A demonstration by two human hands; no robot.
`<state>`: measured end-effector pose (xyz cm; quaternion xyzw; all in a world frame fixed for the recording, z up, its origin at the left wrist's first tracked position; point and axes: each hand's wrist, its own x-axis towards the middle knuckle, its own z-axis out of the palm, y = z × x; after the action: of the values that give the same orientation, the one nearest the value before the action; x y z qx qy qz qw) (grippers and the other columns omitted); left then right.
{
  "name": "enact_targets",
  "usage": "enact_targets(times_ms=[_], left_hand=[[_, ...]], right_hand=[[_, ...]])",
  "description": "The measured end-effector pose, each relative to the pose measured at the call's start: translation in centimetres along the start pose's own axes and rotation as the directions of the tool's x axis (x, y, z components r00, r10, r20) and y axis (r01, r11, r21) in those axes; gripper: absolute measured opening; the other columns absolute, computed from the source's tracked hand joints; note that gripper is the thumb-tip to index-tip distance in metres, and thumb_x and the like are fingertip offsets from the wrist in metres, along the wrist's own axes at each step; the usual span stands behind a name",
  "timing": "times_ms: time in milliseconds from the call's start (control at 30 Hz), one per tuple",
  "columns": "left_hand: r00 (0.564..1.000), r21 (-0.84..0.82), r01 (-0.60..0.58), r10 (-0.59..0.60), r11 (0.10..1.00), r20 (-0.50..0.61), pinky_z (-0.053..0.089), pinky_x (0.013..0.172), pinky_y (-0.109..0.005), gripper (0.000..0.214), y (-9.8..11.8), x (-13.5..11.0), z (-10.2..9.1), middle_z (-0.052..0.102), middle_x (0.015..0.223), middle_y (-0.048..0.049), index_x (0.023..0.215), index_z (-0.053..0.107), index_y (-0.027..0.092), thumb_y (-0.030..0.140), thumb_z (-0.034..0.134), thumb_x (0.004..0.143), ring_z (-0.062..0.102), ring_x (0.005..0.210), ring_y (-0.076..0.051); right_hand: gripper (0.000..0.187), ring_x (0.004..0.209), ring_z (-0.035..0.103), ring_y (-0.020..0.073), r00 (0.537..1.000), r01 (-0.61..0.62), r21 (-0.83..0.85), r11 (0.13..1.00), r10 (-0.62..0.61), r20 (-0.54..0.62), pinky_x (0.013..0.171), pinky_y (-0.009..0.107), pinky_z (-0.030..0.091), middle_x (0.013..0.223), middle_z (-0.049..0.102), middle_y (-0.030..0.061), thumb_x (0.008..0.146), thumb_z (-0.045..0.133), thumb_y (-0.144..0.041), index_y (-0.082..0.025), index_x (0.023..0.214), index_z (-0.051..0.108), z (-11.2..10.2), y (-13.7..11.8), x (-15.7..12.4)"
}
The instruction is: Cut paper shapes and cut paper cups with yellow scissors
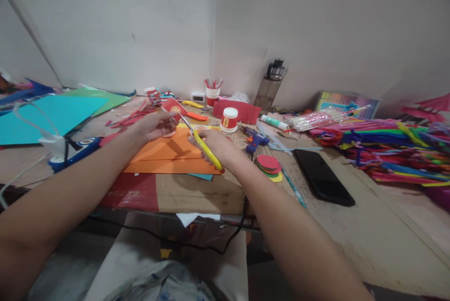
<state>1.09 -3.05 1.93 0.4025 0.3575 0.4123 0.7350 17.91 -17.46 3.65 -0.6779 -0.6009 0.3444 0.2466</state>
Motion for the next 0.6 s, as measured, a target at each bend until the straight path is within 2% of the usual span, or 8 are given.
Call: enact_targets(times_ms=[333,500,600], left_hand=[[1.0,0.026,-0.002,0.003,1.0,-0.022,0.049,0.055,-0.021,0.006,-0.3,-0.1,0.2,0.063,0.066,-0.0051,0.075,0.062,0.009,0.011,0.068,0.076,0.061,0.06,-0.01],[0.984,0.151,-0.144,0.158,0.978,-0.084,0.042,0.048,-0.021,0.028,-0.9,-0.5,0.4,0.054,0.061,0.0023,0.071,0.053,0.014,0.026,0.078,0.069,0.052,0.05,-0.008],[0.981,0.159,-0.159,0.174,0.974,-0.084,0.04,0.048,-0.022,0.031,-1.4,-0.6,0.3,0.055,0.064,0.0021,0.076,0.053,0.015,0.033,0.078,0.068,0.054,0.05,-0.009]], right_hand=[[0.049,0.039,0.052,0.0085,1.0,0.001,0.0,1.0,-0.001,-0.006,0.033,0.017,0.039,0.056,0.057,-0.0023,0.085,0.05,-0.066,-0.021,0.102,0.06,-0.1,-0.5,-0.5],[0.048,0.041,0.052,0.0077,0.999,0.026,-0.024,0.999,-0.027,-0.036,0.036,0.015,0.039,0.057,0.057,-0.0025,0.085,0.052,-0.064,-0.02,0.105,0.06,-0.1,-0.4,-0.4],[0.049,0.042,0.052,0.0078,0.998,0.035,-0.009,0.999,-0.036,-0.053,0.037,0.015,0.04,0.056,0.057,-0.0026,0.085,0.052,-0.064,-0.02,0.104,0.06,0.0,-0.2,-0.2]])
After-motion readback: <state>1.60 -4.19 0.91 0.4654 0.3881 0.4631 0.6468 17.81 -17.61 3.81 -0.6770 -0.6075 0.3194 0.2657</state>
